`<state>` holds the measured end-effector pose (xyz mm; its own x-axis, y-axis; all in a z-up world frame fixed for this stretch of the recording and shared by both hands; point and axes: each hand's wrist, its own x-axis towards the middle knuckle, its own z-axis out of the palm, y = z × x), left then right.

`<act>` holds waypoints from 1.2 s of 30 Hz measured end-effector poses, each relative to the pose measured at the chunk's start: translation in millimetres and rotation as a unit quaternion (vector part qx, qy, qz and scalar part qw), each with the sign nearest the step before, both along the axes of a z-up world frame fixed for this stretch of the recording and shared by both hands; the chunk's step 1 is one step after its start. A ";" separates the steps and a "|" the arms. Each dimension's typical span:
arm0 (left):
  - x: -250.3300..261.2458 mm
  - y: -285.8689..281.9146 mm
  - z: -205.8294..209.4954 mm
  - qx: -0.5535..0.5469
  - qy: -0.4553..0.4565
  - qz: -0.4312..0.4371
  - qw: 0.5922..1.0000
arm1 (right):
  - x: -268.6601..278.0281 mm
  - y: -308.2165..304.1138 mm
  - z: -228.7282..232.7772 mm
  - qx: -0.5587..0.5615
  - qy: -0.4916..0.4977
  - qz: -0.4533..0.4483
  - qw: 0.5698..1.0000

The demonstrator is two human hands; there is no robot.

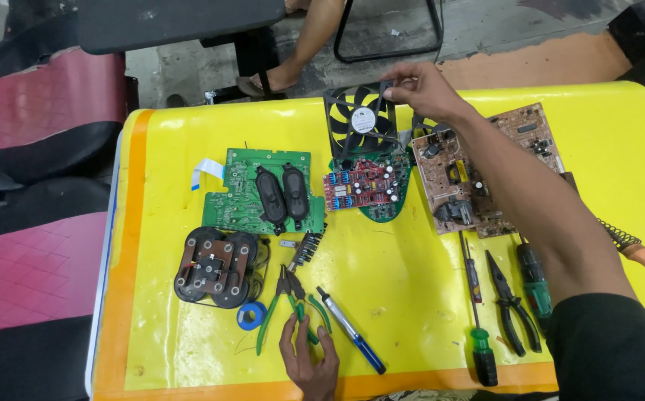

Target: The person uses a soldering iron to work on a cylindrical electronic component on a yellow table. They then pick up and move various circuit boards, a fan, and other electronic parts around the workspace.

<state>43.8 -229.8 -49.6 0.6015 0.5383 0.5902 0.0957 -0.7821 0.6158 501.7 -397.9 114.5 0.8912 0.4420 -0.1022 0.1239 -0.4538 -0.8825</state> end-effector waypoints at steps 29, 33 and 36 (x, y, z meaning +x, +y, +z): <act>227.5 20.1 83.8 -0.457 -0.003 -0.253 0.853 | -63.7 -29.1 3.8 -0.110 -0.105 0.198 0.968; 225.6 17.5 86.7 -0.446 0.003 -0.263 0.856 | -44.7 -61.1 -43.2 -0.378 -0.241 0.216 0.867; 228.5 13.9 87.3 -0.441 -0.017 -0.264 0.858 | -34.5 -65.3 -62.0 -0.364 -0.245 0.194 0.877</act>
